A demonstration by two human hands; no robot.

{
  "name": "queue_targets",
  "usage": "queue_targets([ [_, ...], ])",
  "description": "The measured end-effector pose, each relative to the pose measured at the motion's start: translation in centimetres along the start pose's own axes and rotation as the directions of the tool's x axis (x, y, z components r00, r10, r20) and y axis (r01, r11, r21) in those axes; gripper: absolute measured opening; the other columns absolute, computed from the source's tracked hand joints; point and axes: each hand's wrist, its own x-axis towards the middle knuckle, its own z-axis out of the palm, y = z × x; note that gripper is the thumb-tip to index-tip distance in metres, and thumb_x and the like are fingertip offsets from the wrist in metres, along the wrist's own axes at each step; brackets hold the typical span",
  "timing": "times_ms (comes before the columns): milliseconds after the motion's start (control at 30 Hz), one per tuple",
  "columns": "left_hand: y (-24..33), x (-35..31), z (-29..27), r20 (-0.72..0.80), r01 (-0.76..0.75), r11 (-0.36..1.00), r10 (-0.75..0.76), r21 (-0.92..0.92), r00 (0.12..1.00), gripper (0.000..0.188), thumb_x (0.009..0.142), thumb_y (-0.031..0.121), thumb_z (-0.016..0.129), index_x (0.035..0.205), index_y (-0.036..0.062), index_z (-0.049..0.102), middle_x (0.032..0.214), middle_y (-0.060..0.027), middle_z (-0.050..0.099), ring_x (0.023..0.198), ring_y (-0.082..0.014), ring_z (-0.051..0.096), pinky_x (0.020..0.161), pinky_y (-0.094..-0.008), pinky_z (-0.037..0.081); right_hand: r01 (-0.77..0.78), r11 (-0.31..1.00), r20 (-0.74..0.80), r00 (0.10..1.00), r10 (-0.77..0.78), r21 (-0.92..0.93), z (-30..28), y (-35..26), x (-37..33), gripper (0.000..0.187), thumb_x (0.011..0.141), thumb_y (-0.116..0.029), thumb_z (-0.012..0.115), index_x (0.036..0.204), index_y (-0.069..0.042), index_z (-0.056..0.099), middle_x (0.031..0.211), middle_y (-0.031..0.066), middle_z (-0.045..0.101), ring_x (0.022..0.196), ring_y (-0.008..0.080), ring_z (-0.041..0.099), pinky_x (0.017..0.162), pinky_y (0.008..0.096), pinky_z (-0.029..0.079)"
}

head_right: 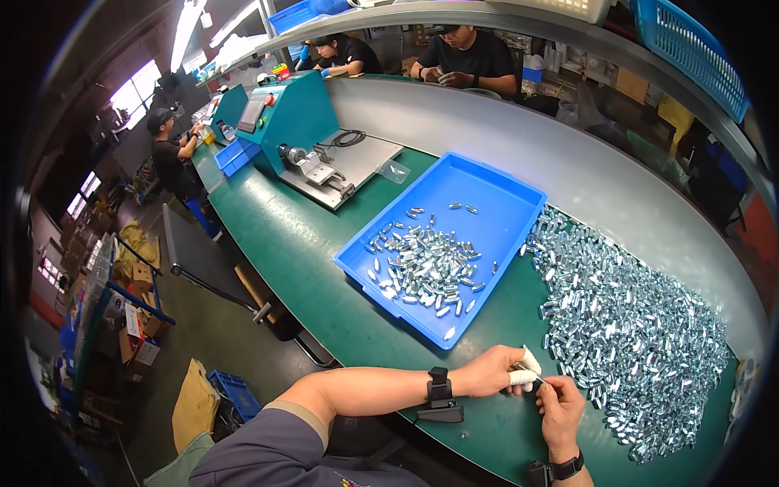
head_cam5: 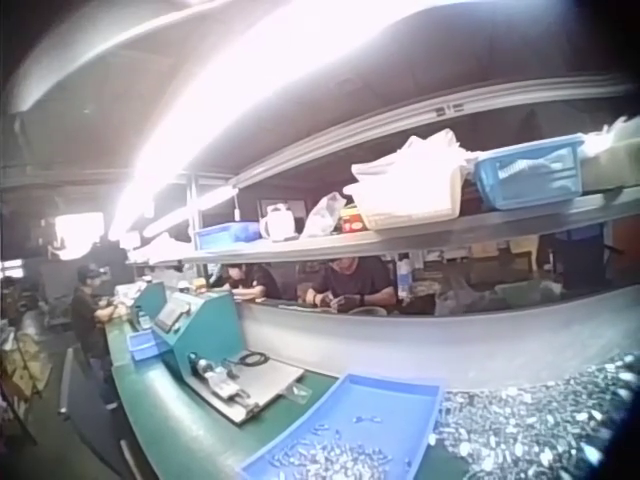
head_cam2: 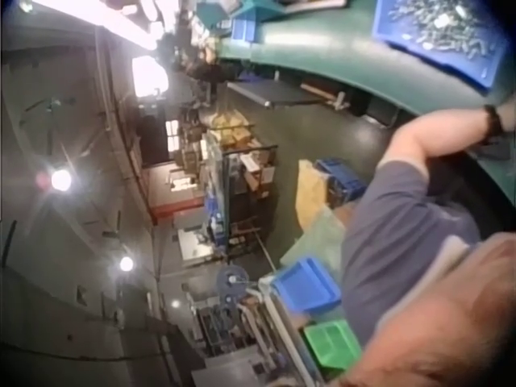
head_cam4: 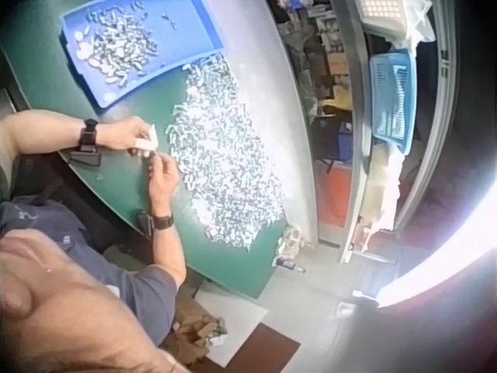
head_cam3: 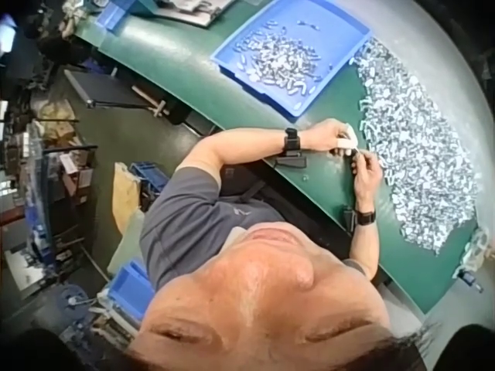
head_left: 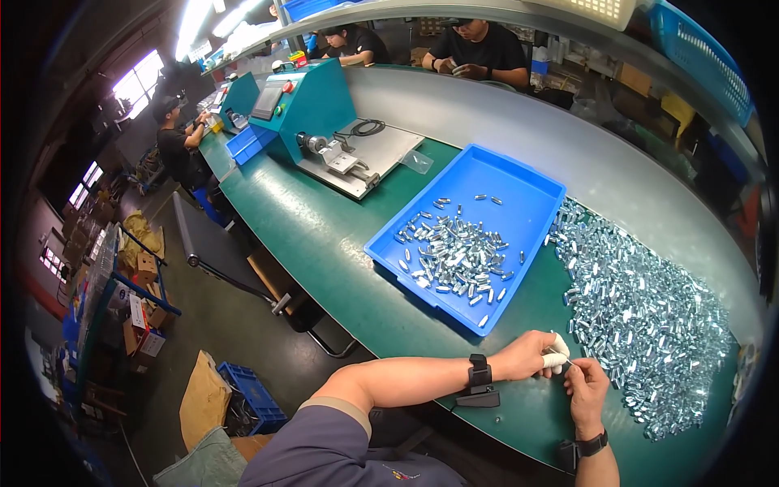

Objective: Assembling small metal components by sliding rings onto a rod at a manual workstation.

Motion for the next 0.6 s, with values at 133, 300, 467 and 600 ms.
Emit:
queue_targets([
  [133, -0.3, 0.1, 0.1, 0.001, 0.015, 1.000, -0.015, 0.002, 1.000, 0.018, 0.099, 0.016, 0.060, 0.107, 0.0000, 0.063, 0.085, -0.0060, 0.068, 0.069, -0.0104, 0.063, 0.060, -0.0254, 0.051, -0.033, 0.999, 0.054, 0.998, 0.034, -0.026, -0.9, 0.9, 0.2, 0.014, 0.098, -0.014, 0.061, 0.097, -0.001, 0.065, 0.073, 0.0018, 0.063, 0.060, 0.0064, 0.055, 0.053, 0.0193, 0.042],
  [300, -0.8, 0.2, 0.1, -0.006, 0.006, 1.000, -0.006, -0.014, 1.000, 0.018, 0.099, 0.016, 0.060, 0.107, 0.0003, 0.063, 0.086, -0.0059, 0.068, 0.070, -0.0104, 0.063, 0.061, -0.0255, 0.052, 0.012, 1.000, -0.030, 0.999, -0.012, 0.023, 0.4, -0.4, -0.1, 0.015, 0.098, -0.015, 0.060, 0.094, -0.001, 0.065, 0.074, 0.0017, 0.064, 0.060, 0.0058, 0.055, 0.052, 0.0195, 0.042],
  [467, -0.5, 0.3, 0.1, -0.004, 0.015, 1.000, -0.015, -0.014, 1.000, 0.017, 0.100, 0.016, 0.060, 0.108, 0.0011, 0.063, 0.087, -0.0054, 0.068, 0.071, -0.0100, 0.063, 0.061, -0.0254, 0.052, 0.005, 0.999, 0.049, 0.999, -0.003, -0.039, -0.5, 0.2, 0.0, 0.016, 0.099, -0.015, 0.060, 0.093, -0.001, 0.066, 0.075, 0.0012, 0.064, 0.060, 0.0055, 0.055, 0.052, 0.0193, 0.042],
  [600, -0.4, 0.3, 0.1, -0.007, 0.031, 1.000, -0.031, -0.007, 1.000, 0.017, 0.100, 0.016, 0.060, 0.109, 0.0022, 0.063, 0.087, -0.0047, 0.068, 0.071, -0.0096, 0.063, 0.061, -0.0251, 0.051, -0.012, 1.000, 0.023, 1.000, 0.013, -0.021, -0.1, -0.2, 0.1, 0.016, 0.099, -0.015, 0.059, 0.092, -0.002, 0.065, 0.074, 0.0007, 0.064, 0.060, 0.0056, 0.055, 0.052, 0.0194, 0.043],
])
